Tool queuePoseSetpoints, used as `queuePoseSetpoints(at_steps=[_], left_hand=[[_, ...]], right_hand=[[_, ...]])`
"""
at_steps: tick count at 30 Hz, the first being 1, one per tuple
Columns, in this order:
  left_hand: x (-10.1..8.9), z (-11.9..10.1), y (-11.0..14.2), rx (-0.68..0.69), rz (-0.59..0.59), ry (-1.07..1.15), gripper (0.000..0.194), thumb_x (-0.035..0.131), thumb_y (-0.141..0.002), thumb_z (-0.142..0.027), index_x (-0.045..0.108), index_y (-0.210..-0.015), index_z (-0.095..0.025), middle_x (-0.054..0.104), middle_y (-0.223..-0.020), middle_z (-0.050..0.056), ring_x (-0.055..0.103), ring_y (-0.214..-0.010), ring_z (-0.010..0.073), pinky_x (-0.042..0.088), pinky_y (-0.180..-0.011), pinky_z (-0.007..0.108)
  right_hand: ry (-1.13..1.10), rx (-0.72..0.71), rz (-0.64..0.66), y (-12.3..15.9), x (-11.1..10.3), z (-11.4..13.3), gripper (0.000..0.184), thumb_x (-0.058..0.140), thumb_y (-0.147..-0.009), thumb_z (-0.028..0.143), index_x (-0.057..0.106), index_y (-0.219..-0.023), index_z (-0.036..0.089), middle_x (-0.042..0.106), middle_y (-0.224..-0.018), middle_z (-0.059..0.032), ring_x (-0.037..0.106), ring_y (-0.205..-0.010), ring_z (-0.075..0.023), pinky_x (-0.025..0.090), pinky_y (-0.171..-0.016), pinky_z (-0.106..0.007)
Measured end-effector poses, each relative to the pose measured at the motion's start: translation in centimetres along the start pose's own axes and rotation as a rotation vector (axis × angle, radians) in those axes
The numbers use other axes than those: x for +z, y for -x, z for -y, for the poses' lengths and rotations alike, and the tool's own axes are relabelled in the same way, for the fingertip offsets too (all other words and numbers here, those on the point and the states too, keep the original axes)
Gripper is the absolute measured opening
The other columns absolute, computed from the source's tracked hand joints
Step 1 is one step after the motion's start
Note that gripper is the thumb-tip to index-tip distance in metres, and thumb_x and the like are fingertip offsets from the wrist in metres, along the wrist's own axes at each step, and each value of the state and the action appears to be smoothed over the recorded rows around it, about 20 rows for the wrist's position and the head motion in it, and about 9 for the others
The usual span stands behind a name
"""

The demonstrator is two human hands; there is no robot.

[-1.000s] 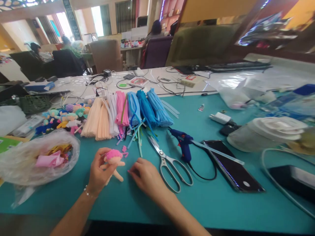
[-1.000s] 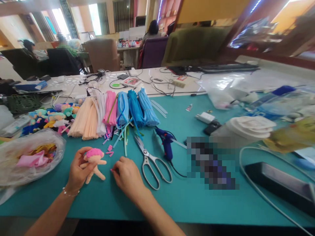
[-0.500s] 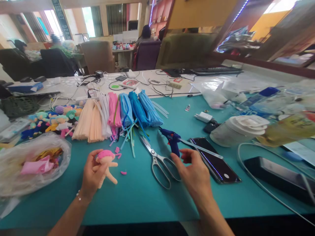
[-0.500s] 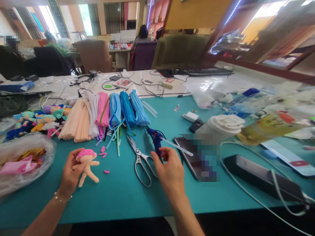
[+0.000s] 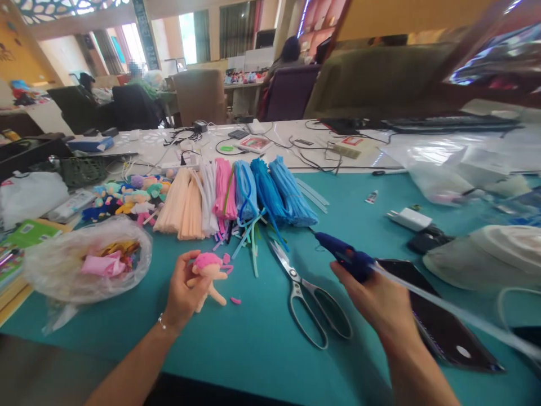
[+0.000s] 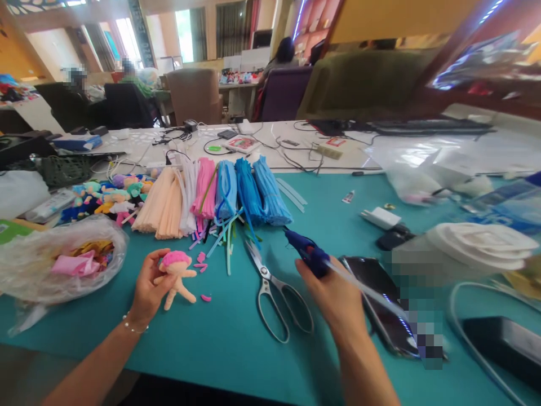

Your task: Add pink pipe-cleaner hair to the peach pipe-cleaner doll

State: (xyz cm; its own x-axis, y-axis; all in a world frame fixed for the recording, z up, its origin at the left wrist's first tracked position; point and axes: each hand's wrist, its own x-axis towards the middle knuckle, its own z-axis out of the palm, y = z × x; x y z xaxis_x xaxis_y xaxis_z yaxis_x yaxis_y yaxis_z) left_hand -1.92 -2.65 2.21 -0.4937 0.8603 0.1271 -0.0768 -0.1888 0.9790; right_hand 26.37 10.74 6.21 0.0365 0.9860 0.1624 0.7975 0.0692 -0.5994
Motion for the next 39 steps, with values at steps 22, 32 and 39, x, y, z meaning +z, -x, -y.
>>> queuePoseSetpoints(at_steps=[22,32,39], left_hand=[[0.4,0.0,0.3,0.118,0.014,0.009,0.034,0.074,-0.069,-0.024,0.054,-0.096,-0.021,0.055,-0.104,0.005,0.063,-0.097,0.0201,0.057,-0.075,0.029],[0.6,-0.3,0.2,0.156,0.020,0.035,0.032,0.075,-0.070,-0.021,0.056,-0.096,-0.021,0.055,-0.101,0.004,0.064,-0.094,0.0186,0.055,-0.075,0.028],[0.5,-0.3,0.4,0.151,0.024,0.028,0.032,0.074,-0.071,-0.019,0.056,-0.096,-0.022,0.055,-0.102,0.004,0.064,-0.095,0.0186,0.055,-0.076,0.028]], right_hand=[[-0.714,-0.319,0.369,11.8,3.0,9.2,0.010,0.055,-0.087,0.029,0.058,-0.079,0.023,0.055,-0.067,0.0006,0.049,-0.054,-0.0149,0.042,-0.050,-0.026],[-0.700,-0.305,0.345,11.9,3.6,9.0,0.011,0.056,-0.086,0.028,0.055,-0.075,0.024,0.052,-0.064,0.0023,0.048,-0.053,-0.0149,0.040,-0.051,-0.026],[-0.683,-0.314,0.338,11.9,3.5,8.9,0.015,0.057,-0.087,0.028,0.054,-0.073,0.023,0.052,-0.064,0.0019,0.049,-0.053,-0.0144,0.042,-0.051,-0.025]])
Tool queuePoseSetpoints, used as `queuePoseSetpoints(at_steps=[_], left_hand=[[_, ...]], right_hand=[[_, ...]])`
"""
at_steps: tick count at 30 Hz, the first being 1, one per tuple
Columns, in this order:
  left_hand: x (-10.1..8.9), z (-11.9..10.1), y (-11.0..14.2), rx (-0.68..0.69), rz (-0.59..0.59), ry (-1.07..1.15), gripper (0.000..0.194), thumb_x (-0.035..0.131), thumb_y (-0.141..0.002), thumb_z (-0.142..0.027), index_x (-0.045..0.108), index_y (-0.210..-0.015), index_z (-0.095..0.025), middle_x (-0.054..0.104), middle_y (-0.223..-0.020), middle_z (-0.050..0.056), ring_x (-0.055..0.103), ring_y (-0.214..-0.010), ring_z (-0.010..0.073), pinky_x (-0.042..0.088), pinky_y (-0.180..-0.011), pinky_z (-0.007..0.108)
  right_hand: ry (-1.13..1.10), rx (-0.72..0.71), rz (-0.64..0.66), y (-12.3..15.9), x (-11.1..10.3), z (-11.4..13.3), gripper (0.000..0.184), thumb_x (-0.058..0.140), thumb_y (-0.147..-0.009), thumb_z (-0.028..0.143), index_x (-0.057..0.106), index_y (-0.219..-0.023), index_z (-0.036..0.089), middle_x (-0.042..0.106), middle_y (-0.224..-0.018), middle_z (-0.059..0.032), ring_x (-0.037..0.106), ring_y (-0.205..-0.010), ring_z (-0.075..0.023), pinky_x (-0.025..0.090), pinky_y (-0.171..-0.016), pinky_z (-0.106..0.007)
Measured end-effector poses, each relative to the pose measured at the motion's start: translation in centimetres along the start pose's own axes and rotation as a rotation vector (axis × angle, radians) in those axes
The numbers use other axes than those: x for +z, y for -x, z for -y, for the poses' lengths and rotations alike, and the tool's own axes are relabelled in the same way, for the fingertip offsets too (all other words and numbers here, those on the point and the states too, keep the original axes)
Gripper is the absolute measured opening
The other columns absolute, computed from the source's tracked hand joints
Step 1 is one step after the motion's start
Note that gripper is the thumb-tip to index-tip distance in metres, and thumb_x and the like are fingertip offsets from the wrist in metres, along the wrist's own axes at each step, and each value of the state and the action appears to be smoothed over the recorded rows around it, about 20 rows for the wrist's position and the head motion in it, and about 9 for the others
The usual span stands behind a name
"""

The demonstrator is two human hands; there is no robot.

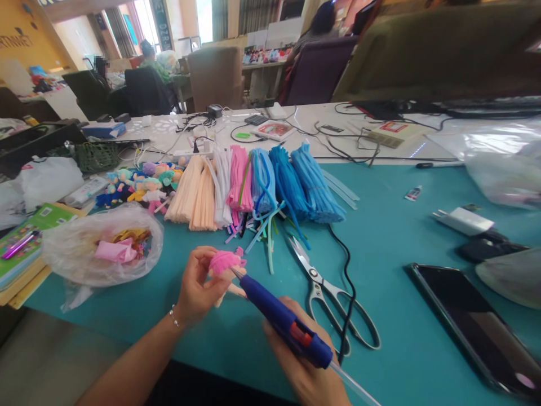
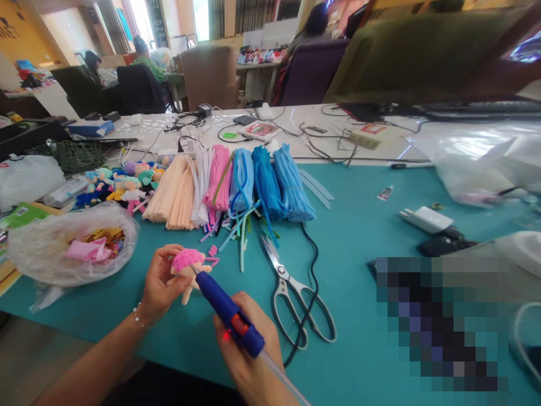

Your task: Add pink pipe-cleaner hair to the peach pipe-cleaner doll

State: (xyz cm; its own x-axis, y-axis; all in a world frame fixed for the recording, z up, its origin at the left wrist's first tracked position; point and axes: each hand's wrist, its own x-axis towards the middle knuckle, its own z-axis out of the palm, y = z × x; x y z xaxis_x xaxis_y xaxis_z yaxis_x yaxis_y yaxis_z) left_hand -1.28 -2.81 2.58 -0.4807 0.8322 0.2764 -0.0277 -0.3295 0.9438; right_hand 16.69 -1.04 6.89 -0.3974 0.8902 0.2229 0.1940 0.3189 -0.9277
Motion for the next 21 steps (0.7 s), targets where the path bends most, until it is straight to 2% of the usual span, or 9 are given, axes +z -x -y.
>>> queuePoseSetpoints(at_steps=[11,21], left_hand=[[-0.22,0.30,-0.05,-0.019,0.010,0.015,0.034,0.075,-0.067,-0.017,0.057,-0.096,-0.022,0.055,-0.103,0.004,0.063,-0.096,0.0190,0.057,-0.073,0.027],[-0.18,0.21,-0.09,-0.002,0.007,0.003,0.034,0.074,-0.070,-0.018,0.056,-0.098,-0.022,0.054,-0.104,0.004,0.063,-0.097,0.0189,0.056,-0.074,0.027]], right_hand=[[0.014,0.056,-0.010,0.01,0.19,0.23,0.019,0.056,-0.086,0.032,0.052,-0.070,0.023,0.052,-0.063,0.0021,0.049,-0.055,-0.0141,0.042,-0.053,-0.024],[-0.028,0.089,-0.003,0.28,0.22,0.12,0.020,0.056,-0.086,0.031,0.050,-0.070,0.022,0.048,-0.062,0.0036,0.045,-0.054,-0.0129,0.038,-0.051,-0.024]])
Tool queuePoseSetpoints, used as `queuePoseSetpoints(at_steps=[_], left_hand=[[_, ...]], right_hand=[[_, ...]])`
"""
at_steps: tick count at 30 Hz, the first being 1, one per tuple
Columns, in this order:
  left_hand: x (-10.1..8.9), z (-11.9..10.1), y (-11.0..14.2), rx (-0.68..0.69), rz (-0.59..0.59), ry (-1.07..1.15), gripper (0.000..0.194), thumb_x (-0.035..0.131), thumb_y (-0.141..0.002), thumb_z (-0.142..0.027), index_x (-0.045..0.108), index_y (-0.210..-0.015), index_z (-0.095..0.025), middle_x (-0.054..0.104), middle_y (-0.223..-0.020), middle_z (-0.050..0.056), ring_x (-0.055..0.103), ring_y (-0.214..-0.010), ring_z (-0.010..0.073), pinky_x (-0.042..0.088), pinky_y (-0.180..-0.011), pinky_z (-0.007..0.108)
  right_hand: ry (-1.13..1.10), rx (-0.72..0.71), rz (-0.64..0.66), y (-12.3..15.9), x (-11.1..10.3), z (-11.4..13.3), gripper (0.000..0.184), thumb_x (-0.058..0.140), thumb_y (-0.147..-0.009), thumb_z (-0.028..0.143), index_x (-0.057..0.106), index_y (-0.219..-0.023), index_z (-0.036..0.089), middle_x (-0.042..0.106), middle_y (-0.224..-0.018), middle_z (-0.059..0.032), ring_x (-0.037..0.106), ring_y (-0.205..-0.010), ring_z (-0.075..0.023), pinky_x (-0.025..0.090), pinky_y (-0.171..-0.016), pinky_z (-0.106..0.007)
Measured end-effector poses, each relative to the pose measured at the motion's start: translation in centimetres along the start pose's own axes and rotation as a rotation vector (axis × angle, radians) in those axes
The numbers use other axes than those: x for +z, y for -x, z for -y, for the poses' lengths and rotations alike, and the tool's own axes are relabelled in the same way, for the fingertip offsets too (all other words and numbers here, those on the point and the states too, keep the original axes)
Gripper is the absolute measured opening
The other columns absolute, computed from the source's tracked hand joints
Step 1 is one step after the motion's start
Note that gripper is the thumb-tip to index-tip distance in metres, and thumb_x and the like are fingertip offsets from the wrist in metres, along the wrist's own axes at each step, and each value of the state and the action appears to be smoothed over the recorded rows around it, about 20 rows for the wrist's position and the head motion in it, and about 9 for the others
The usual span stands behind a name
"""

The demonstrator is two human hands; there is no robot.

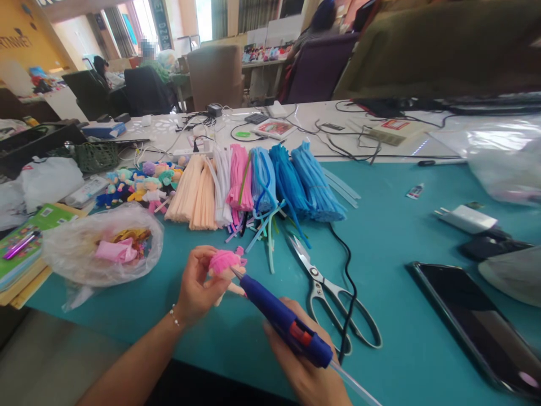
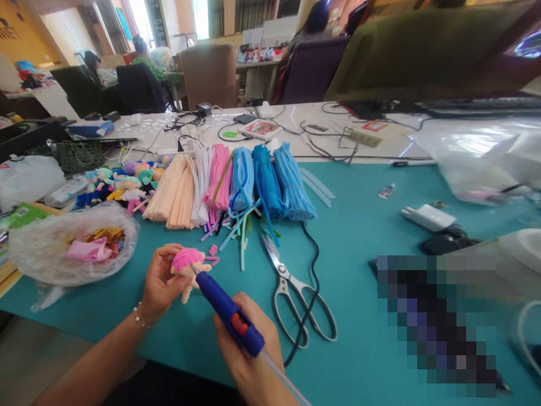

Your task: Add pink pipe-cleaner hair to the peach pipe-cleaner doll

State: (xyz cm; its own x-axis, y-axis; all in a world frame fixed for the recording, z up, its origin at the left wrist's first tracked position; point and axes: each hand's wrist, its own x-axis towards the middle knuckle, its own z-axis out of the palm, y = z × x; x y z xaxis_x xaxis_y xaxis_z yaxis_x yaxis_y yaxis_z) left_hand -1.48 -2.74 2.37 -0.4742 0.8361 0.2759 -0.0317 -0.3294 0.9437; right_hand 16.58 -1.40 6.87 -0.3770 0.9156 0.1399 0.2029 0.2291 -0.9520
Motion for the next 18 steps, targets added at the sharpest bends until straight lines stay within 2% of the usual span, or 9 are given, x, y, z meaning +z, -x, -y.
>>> queuePoseSetpoints(at_steps=[12,18], left_hand=[[0.12,-0.04,-0.03,0.018,-0.013,-0.004,0.033,0.077,-0.070,-0.026,0.057,-0.095,-0.022,0.056,-0.101,0.004,0.063,-0.094,0.0193,0.055,-0.075,0.028],[-0.01,-0.09,0.12,0.005,0.024,0.011,0.032,0.075,-0.072,-0.022,0.056,-0.098,-0.023,0.053,-0.104,0.004,0.063,-0.097,0.0187,0.055,-0.073,0.025]], right_hand=[[0.041,-0.022,0.015,0.33,0.26,-0.24,0.019,0.055,-0.088,0.033,0.053,-0.073,0.022,0.053,-0.063,0.0017,0.048,-0.054,-0.0133,0.037,-0.047,-0.024],[0.047,-0.071,0.036,0.15,0.47,-0.88,0.021,0.053,-0.089,0.033,0.051,-0.071,0.023,0.053,-0.062,0.0024,0.050,-0.054,-0.0134,0.040,-0.050,-0.024]])
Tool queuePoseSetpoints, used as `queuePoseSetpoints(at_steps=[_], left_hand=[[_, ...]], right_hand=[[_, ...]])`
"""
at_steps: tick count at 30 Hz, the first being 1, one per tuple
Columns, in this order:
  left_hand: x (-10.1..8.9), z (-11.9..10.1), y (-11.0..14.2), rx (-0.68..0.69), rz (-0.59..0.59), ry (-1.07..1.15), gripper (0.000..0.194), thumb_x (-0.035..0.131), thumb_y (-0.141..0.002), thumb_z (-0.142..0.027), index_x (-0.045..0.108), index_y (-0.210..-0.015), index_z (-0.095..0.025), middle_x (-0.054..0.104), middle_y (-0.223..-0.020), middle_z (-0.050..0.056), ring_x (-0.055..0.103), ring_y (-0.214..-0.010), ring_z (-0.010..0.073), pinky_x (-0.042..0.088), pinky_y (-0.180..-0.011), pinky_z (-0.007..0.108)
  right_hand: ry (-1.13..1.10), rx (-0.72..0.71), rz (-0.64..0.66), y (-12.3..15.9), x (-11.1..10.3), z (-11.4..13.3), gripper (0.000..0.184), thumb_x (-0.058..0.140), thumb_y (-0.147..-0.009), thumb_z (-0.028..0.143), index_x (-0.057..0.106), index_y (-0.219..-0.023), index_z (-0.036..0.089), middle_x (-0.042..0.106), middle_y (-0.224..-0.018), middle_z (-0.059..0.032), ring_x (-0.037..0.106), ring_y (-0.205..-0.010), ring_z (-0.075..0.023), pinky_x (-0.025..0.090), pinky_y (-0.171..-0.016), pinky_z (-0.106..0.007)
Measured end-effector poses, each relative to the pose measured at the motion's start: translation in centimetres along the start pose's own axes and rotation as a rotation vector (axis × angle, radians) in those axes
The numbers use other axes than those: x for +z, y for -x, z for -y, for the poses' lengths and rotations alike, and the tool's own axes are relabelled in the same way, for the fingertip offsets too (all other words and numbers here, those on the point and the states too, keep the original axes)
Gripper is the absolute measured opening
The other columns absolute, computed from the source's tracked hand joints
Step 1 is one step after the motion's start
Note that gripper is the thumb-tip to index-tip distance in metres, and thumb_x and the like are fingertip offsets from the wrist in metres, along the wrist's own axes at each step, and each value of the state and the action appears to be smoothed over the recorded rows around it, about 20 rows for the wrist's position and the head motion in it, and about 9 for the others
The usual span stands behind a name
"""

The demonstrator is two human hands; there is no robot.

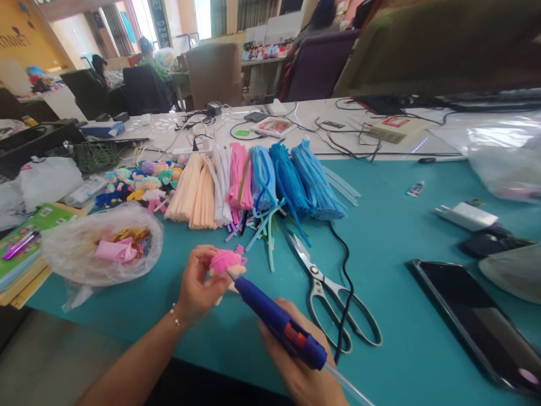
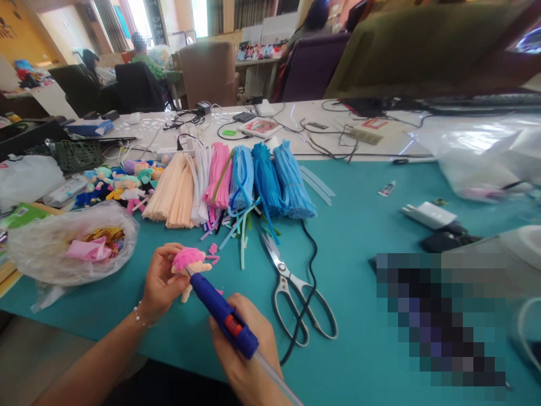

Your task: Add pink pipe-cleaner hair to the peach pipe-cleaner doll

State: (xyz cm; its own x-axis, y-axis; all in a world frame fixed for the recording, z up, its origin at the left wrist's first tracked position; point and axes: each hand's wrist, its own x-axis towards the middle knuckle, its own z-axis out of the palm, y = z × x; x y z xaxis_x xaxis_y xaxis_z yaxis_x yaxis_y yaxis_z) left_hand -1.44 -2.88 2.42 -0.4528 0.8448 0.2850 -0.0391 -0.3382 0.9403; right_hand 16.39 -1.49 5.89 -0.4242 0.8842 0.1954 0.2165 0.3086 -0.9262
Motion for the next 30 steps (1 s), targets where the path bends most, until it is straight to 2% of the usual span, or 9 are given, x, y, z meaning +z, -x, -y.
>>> queuePoseSetpoints(at_steps=[12,20,26,30], left_hand=[[0.01,0.13,-0.04,0.009,-0.010,-0.021,0.032,0.073,-0.071,-0.019,0.054,-0.097,-0.022,0.053,-0.104,0.005,0.062,-0.096,0.0186,0.056,-0.072,0.025],[0.16,-0.12,-0.08,-0.027,-0.010,-0.015,0.032,0.075,-0.070,-0.023,0.055,-0.094,-0.022,0.054,-0.102,0.004,0.063,-0.095,0.0190,0.056,-0.070,0.025],[0.12,-0.04,-0.11,0.010,-0.027,-0.011,0.033,0.076,-0.071,-0.027,0.056,-0.096,-0.022,0.056,-0.102,0.005,0.063,-0.095,0.0202,0.056,-0.073,0.028],[0.15,-0.01,-0.06,0.022,-0.022,-0.029,0.032,0.075,-0.071,-0.023,0.055,-0.097,-0.022,0.055,-0.102,0.004,0.063,-0.095,0.0189,0.056,-0.073,0.027]], right_hand=[[0.020,0.032,-0.030,0.13,-0.25,0.72,0.020,0.055,-0.087,0.033,0.052,-0.071,0.022,0.055,-0.063,0.0019,0.051,-0.054,-0.0138,0.042,-0.053,-0.025],[0.019,0.046,-0.030,0.17,0.06,0.52,0.020,0.054,-0.088,0.036,0.054,-0.073,0.022,0.055,-0.063,0.0008,0.052,-0.055,-0.0150,0.040,-0.048,-0.025],[0.036,0.025,-0.035,0.09,-0.24,0.60,0.019,0.055,-0.087,0.033,0.052,-0.071,0.023,0.054,-0.061,0.0018,0.051,-0.054,-0.0147,0.043,-0.053,-0.025],[0.055,0.017,-0.040,-0.01,-0.49,0.74,0.020,0.056,-0.086,0.033,0.052,-0.070,0.023,0.054,-0.061,0.0025,0.050,-0.052,-0.0139,0.042,-0.052,-0.024]])
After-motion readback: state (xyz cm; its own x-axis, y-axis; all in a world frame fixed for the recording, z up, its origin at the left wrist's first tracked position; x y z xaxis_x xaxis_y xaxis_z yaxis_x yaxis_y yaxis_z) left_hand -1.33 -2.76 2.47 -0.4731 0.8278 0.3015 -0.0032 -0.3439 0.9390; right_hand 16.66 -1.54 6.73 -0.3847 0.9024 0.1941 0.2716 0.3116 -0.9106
